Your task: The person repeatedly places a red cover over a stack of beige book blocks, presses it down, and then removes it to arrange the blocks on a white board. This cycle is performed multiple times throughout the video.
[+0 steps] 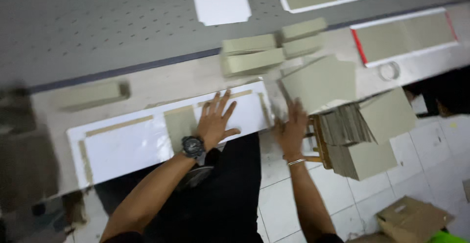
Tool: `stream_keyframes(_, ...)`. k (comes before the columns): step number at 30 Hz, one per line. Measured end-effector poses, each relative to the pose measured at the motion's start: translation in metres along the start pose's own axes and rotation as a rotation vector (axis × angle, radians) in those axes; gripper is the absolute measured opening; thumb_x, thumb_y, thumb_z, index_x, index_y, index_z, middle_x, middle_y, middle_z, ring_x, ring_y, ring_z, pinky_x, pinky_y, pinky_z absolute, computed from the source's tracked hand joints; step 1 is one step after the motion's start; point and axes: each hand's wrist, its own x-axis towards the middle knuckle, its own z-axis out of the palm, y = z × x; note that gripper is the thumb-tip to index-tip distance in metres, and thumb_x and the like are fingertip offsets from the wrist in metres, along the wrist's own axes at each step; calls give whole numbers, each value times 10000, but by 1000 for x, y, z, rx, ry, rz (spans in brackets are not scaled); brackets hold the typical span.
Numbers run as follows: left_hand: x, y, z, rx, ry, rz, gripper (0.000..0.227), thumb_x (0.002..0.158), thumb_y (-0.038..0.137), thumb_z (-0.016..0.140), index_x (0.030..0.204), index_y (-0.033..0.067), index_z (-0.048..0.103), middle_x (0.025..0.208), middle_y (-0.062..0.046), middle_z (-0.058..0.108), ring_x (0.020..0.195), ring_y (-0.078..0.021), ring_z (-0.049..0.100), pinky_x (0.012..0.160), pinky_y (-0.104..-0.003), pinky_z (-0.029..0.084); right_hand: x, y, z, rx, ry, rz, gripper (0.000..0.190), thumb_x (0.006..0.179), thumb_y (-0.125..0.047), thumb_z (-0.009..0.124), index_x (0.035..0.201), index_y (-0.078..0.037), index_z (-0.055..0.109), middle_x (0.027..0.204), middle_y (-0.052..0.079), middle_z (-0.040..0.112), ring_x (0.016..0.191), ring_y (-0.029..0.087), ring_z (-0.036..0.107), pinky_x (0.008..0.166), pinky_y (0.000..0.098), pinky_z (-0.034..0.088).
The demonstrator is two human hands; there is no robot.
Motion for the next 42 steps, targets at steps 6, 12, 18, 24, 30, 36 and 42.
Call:
stream_keyframes(6,100,79,69,-75,105,271,651,993,337,743,1552,48,578,1787,-242,229,1616,-507,289,1175,-582,381,25,141,-26,-239,-117,13,1104,797,82,821,1737,19,246,1739,371,276,1599,524,319,1298,660,246)
stream_keyframes(12,149,107,79,-121,223,253,544,1028,299,709,1511,71,610,1697,-232,388,1568,-506,409,1169,-591,463,28,198,4,-310,-129,-274,717,993,-33,661,1683,-126,487,1749,167,430,1499,345,549,1291,492,403)
stream_keyframes(18,184,104,100,-154,477,114,398,1012,241,692,1397,145,703,1618,-158,509,1489,-393,551,1177,-508,508,4,192,-30,-375,-33,-339,481,1095,-110,635,1575,-151,633,1555,130,639,1364,279,673,1200,400,529)
stream_keyframes(24,204,183,93,-194,457,-15,794,841,460,901,1511,117,646,1661,-159,511,1537,-375,500,1313,-497,407,-12,160,-119,-75,371,47,471,1027,145,490,1383,-3,761,1467,187,696,1470,484,552,959,506,630)
stream_keyframes(30,219,216,144,154,-49,42,897,1054,579,638,1680,-20,404,1828,-291,-3,1636,-546,235,1374,-625,150,-96,160,-122,75,651,616,247,1231,-242,673,1048,-75,671,853,57,613,670,160,562,503,297,387)
stream_keyframes(36,217,216,173,311,304,150,449,957,246,711,1302,-33,779,1643,-319,498,1159,-547,706,987,-580,587,-145,131,-115,904,795,1093,255,1096,-111,625,1340,-178,659,1066,-29,622,1005,169,728,1008,481,716)
stream_keyframes(42,206,214,89,297,709,294,108,998,44,674,1092,72,719,1670,-242,459,817,-385,680,681,-493,586,-122,79,-157,1146,1076,1270,367,950,14,685,1234,-172,547,1097,74,681,1034,242,680,821,411,642)
